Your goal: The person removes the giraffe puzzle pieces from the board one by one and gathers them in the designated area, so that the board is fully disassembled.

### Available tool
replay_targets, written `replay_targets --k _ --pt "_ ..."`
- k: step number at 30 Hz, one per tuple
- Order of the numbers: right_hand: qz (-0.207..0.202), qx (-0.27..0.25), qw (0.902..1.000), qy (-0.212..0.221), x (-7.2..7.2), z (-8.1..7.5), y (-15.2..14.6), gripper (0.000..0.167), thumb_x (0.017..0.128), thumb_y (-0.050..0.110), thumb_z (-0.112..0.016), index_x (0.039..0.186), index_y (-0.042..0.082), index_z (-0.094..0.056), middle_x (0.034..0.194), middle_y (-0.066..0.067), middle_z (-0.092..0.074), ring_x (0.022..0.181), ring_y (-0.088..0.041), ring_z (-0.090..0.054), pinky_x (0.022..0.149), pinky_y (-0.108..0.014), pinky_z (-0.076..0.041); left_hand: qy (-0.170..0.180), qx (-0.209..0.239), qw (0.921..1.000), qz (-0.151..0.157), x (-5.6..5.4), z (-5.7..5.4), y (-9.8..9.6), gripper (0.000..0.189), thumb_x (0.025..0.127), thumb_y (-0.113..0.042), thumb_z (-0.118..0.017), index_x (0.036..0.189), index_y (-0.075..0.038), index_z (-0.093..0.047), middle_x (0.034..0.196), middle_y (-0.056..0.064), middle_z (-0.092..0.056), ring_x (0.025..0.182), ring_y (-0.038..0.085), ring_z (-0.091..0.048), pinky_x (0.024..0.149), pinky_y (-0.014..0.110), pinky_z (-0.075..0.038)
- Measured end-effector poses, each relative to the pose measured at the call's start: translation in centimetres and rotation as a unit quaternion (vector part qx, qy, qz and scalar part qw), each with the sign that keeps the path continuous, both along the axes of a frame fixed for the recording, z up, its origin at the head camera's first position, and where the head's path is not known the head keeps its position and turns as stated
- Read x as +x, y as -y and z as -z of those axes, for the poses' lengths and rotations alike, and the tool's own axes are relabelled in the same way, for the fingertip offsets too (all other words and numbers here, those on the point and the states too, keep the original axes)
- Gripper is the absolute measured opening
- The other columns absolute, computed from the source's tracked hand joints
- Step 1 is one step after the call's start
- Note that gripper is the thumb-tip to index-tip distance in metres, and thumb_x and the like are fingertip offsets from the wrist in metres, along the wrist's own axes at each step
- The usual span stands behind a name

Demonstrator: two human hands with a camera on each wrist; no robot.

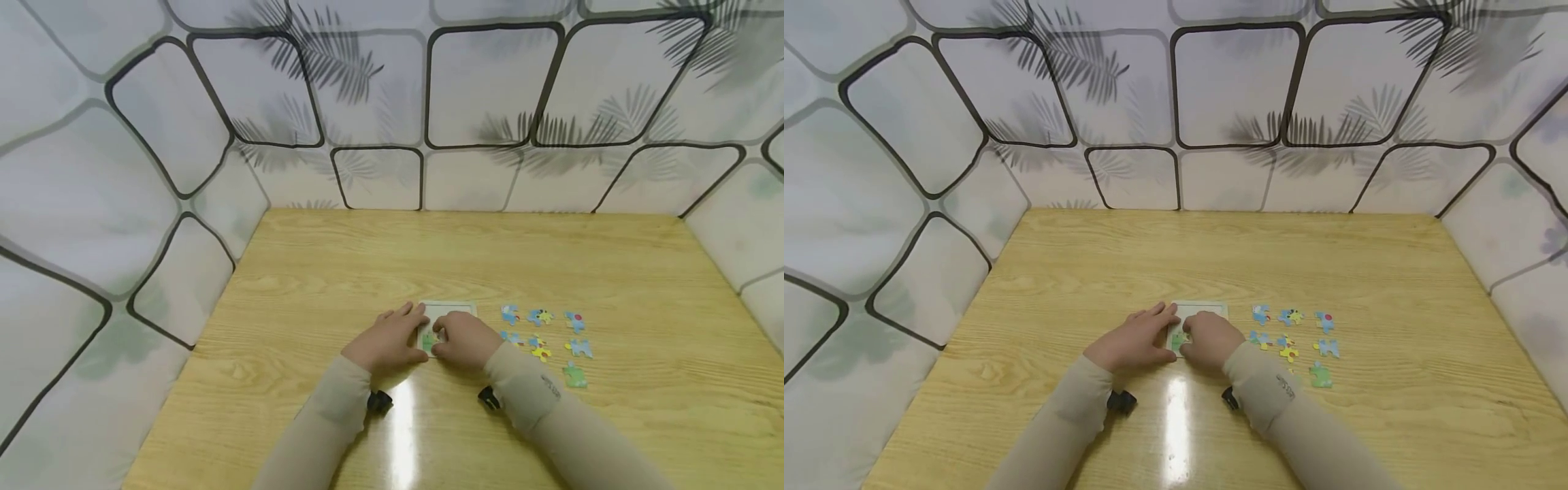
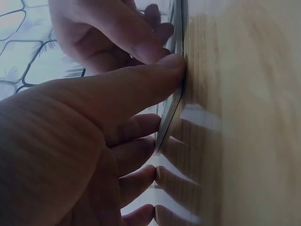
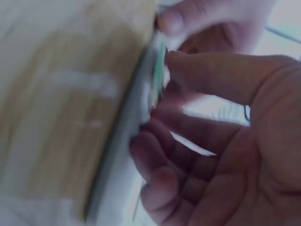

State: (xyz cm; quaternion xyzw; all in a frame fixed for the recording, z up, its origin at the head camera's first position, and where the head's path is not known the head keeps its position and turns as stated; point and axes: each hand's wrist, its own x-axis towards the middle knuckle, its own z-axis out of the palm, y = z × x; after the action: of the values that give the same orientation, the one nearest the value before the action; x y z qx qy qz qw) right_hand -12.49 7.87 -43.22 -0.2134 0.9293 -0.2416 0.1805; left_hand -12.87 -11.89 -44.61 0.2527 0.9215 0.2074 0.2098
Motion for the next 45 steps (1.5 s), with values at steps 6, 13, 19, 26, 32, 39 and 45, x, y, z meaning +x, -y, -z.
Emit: replay_targets --k 6,13,19,26,32,39,45 --pt "0.022 -0.017 0.9993 0.025 0.1 0.5 1.1 0.013 0.084 0.009 -0.077 0.092 0.003 -0.069 0.086 -0.001 -0.065 0.078 -0.016 -0.058 0.076 -0.037 -0.052 -0.003 0.004 1.0 0.001 0.3 0.0 -0.1 0.067 0.092 -0.039 -0.073 0.149 -0.014 -0.049 0.165 0.004 -0.027 0.154 0.023 -0.016 0.122 0.049 -0.018" --pt "0.045 -0.028 0.997 0.057 0.4 1.0 1.1 0.03 0.084 0.01 -0.079 0.109 0.002 -0.066 0.091 -0.004 -0.06 0.082 -0.019 -0.056 0.076 -0.039 -0.05 0.003 0.002 0.9999 0.009 0.6 -0.2 -0.3 0.064 0.093 -0.038 -0.073 0.149 -0.017 -0.05 0.164 0.005 -0.027 0.154 0.023 -0.016 0.122 0.05 -0.017" --pt "0.055 -0.031 0.9956 0.069 0.5 1.2 1.0 0.033 0.086 0.012 -0.077 0.115 0.0 -0.065 0.096 -0.005 -0.061 0.086 -0.02 -0.057 0.079 -0.041 -0.051 0.015 0.012 0.9998 0.007 1.0 0.1 -0.3 0.067 0.094 -0.038 -0.073 0.151 -0.016 -0.047 0.165 0.005 -0.025 0.154 0.023 -0.015 0.122 0.051 -0.016" --pt "0.04 -0.026 0.9972 0.058 0.4 1.5 1.0 0.025 0.083 0.006 -0.074 0.105 -0.001 -0.066 0.089 -0.005 -0.058 0.079 -0.019 -0.053 0.073 -0.036 -0.049 0.022 0.017 0.9996 0.002 1.3 0.5 -0.3 0.067 0.093 -0.037 -0.074 0.151 -0.017 -0.047 0.165 0.005 -0.027 0.154 0.024 -0.016 0.122 0.051 -0.017" --pt "0.042 -0.028 0.9962 0.071 0.3 1.1 1.1 0.029 0.081 0.005 -0.075 0.107 -0.002 -0.065 0.086 -0.004 -0.059 0.076 -0.018 -0.054 0.071 -0.035 -0.049 0.016 0.016 0.9997 0.004 1.4 0.5 -0.3 0.069 0.093 -0.038 -0.073 0.153 -0.018 -0.045 0.165 0.005 -0.025 0.154 0.024 -0.016 0.122 0.051 -0.017" --pt "0.037 -0.075 0.9937 0.074 -0.7 1.0 0.1 0.013 0.085 0.007 -0.074 0.094 0.007 -0.065 0.083 -0.001 -0.06 0.074 -0.015 -0.054 0.07 -0.032 -0.047 0.016 0.011 0.9998 0.006 0.9 0.4 -0.1 0.073 0.093 -0.039 -0.073 0.155 -0.018 -0.041 0.165 0.002 -0.024 0.154 0.023 -0.015 0.122 0.051 -0.017" --pt "0.045 -0.12 0.9903 0.053 -1.1 -0.6 -4.8 0.012 0.092 0.017 -0.074 0.099 0.009 -0.069 0.09 0.001 -0.067 0.083 -0.014 -0.061 0.076 -0.035 -0.052 -0.001 -0.002 0.9999 0.016 -0.1 0.0 -0.1 0.067 0.093 -0.038 -0.073 0.151 -0.016 -0.048 0.166 0.001 -0.025 0.154 0.023 -0.014 0.121 0.051 -0.018"
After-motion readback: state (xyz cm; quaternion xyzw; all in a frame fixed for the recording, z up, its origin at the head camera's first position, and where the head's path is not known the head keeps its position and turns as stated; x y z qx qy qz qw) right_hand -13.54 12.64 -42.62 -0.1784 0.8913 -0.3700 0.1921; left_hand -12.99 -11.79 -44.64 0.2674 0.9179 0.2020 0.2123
